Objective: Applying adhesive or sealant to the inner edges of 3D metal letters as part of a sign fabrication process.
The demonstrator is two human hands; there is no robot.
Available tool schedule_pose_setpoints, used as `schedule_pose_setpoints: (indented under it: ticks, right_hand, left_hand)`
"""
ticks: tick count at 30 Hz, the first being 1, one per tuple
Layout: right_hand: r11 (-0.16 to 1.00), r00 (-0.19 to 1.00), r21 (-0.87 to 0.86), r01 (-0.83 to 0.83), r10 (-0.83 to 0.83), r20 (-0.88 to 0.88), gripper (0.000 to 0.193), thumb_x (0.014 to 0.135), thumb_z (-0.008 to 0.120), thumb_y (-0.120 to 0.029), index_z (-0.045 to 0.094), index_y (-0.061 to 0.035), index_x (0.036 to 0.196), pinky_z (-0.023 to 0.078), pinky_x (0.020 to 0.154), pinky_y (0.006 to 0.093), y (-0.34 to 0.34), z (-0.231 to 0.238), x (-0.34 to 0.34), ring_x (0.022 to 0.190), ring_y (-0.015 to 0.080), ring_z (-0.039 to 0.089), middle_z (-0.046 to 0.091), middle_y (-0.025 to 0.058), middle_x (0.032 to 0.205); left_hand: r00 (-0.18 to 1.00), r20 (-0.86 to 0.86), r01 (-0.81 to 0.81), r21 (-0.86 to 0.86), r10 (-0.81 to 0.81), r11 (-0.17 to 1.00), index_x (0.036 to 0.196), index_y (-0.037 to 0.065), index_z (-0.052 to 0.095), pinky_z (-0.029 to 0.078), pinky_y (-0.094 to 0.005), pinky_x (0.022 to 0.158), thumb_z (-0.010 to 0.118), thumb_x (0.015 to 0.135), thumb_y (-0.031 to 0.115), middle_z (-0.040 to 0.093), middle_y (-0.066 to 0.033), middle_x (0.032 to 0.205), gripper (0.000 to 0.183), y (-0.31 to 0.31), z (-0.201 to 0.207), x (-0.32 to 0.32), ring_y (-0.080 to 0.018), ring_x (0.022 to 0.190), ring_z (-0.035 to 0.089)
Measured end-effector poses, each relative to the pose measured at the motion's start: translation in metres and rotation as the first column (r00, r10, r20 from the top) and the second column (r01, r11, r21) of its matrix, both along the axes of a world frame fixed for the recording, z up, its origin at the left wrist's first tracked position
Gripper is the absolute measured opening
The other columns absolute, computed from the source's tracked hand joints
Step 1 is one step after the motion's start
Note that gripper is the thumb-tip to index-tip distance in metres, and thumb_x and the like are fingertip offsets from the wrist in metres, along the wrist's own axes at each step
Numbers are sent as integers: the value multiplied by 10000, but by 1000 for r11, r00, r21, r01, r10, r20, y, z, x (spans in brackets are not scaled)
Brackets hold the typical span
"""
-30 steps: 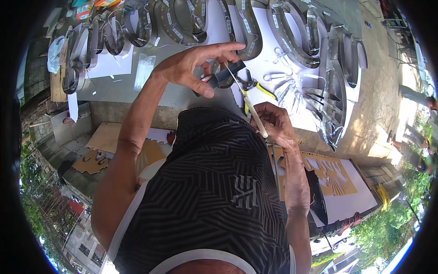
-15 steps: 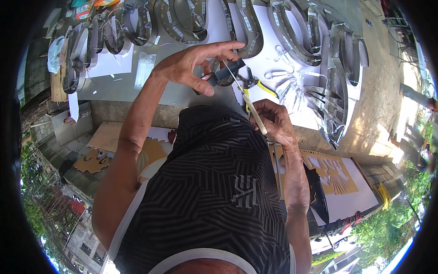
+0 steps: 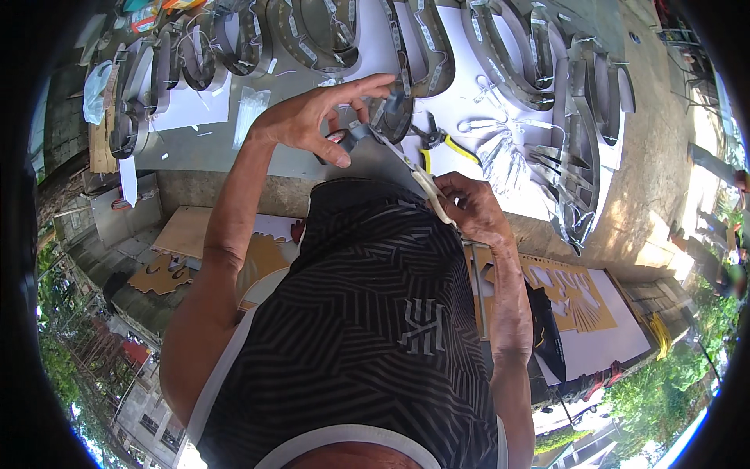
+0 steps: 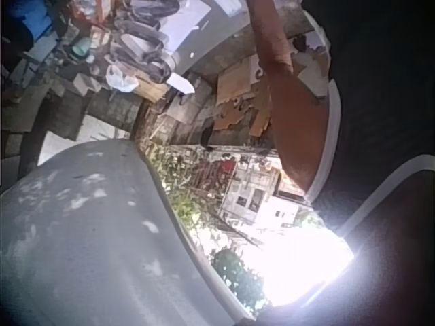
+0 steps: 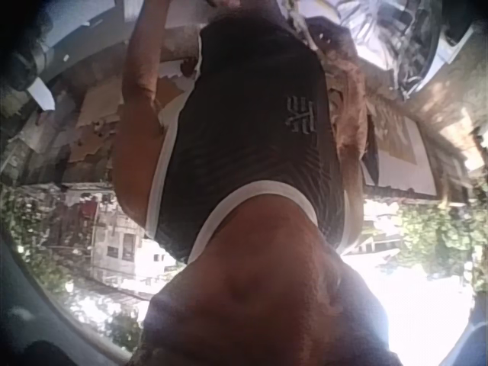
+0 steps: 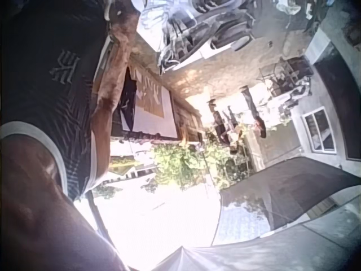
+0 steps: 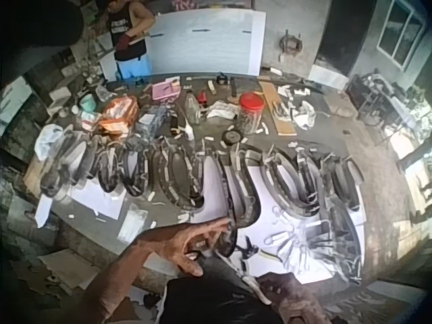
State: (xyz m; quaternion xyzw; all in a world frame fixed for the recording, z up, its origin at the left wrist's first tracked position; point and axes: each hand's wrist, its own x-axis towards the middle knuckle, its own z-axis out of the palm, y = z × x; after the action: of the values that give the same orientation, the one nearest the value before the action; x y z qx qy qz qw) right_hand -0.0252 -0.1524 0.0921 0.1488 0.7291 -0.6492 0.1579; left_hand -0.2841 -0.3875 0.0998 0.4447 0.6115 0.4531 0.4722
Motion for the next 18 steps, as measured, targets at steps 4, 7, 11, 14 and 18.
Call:
schedule_pose_setpoints:
  ticks: [4, 7, 11, 14, 18]
  right_hand:
    - [923, 981, 339, -182, 193, -2, 250, 909, 701, -104, 699, 21, 1125, 544, 677, 318, 3, -8, -5, 728, 182, 702, 742, 122, 867]
    - [941, 979, 271, -201, 196, 48, 269, 903, 700, -183, 703, -9, 1108, 555, 716, 396, 0, -40, -4, 767, 321, 723, 740, 171, 923]
    - [811, 931, 536, -234, 346, -116, 241, 892, 731, -183, 693, -22, 1067, 543, 670, 396, -26, -73, -22, 753, 331, 710, 727, 176, 898]
    - [691, 874, 689, -219, 452, -176, 211, 890, 713, -165, 672, -24, 1042, 555, 674, 408, -45, -96, -33, 740, 322, 698, 702, 163, 861]
    - [508, 763, 861, -19, 563, -316, 217, 797, 671, -121, 650, -17, 986, 562, 675, 378, -70, -124, -43, 849, 281, 671, 645, 134, 978]
  left_hand:
    - [933, -228, -320, -162, 280, 934, 1626, 170, 171, 614, -328, 703, 906, 602, 93, 359, -137, 1586, 1263, -35, -25, 8, -251, 1106, 587]
    - [777, -464, -531, -119, 425, 839, 1617, 154, 174, 600, -390, 879, 904, 622, 79, 307, -148, 1596, 1237, -57, -70, 21, -289, 1195, 563]
    - [558, -717, -646, -59, 418, 761, 1593, 109, 189, 435, -457, 1118, 908, 625, 118, 278, -189, 1580, 1206, -68, -113, 33, -424, 1393, 387]
    - [488, -766, -674, -26, 419, 738, 1582, 110, 216, 457, -476, 1091, 917, 613, 114, 262, -186, 1578, 1196, -70, -127, 36, -445, 1358, 405]
    - [369, -823, -717, 44, 431, 696, 1572, 115, 251, 493, -503, 1029, 905, 639, 112, 280, -181, 1566, 1140, -71, -126, 35, -453, 1311, 427]
